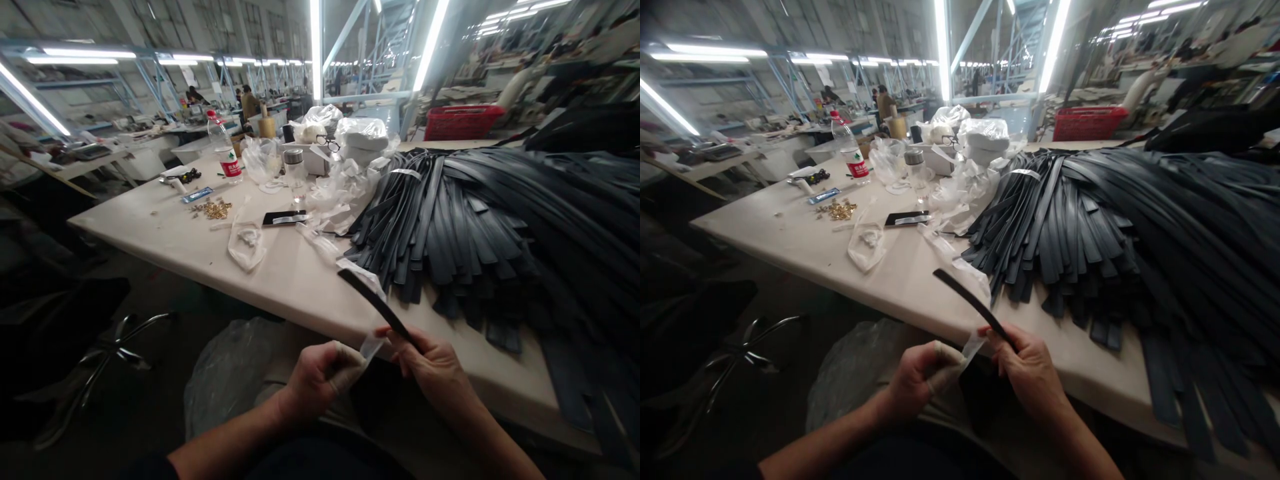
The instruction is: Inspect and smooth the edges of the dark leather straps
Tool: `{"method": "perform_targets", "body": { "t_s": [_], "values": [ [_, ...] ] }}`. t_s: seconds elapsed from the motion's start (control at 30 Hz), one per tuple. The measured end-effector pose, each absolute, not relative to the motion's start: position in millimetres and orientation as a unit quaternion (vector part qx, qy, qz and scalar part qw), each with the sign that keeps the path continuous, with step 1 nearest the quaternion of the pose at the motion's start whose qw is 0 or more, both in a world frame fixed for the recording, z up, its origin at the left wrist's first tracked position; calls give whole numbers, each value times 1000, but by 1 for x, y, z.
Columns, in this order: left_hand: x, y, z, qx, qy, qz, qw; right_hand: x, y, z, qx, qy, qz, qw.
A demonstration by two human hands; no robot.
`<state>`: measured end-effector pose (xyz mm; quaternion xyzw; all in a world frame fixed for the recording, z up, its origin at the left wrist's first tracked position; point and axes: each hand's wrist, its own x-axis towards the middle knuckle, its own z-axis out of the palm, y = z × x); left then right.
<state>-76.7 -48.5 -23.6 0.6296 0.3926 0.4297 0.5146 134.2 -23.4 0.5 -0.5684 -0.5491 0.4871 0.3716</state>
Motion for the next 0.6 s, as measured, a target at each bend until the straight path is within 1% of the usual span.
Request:
{"method": "perform_targets", "body": {
  "t_s": [0.1,0.2,0.27,0.4,0.5,0.6],
  "values": [
    [-73,-49,-26,497,379,444,642,139,-23,-1,-557,-487,524,423],
    [-67,-48,-32,432,365,418,710,143,-23,0,-532,-453,552,455],
    [-64,-46,-33,419,360,373,745,146,-22,2,-529,-447,554,463],
    [-61,-41,-28,418,324,271,804,151,-21,13,-532,-495,539,426],
    [-57,-34,-24,417,314,259,813,150,-21,17,-525,-531,542,386],
    [-52,-26,-24,372,291,266,840,148,-22,15,-519,-547,538,377]
  ]
}}
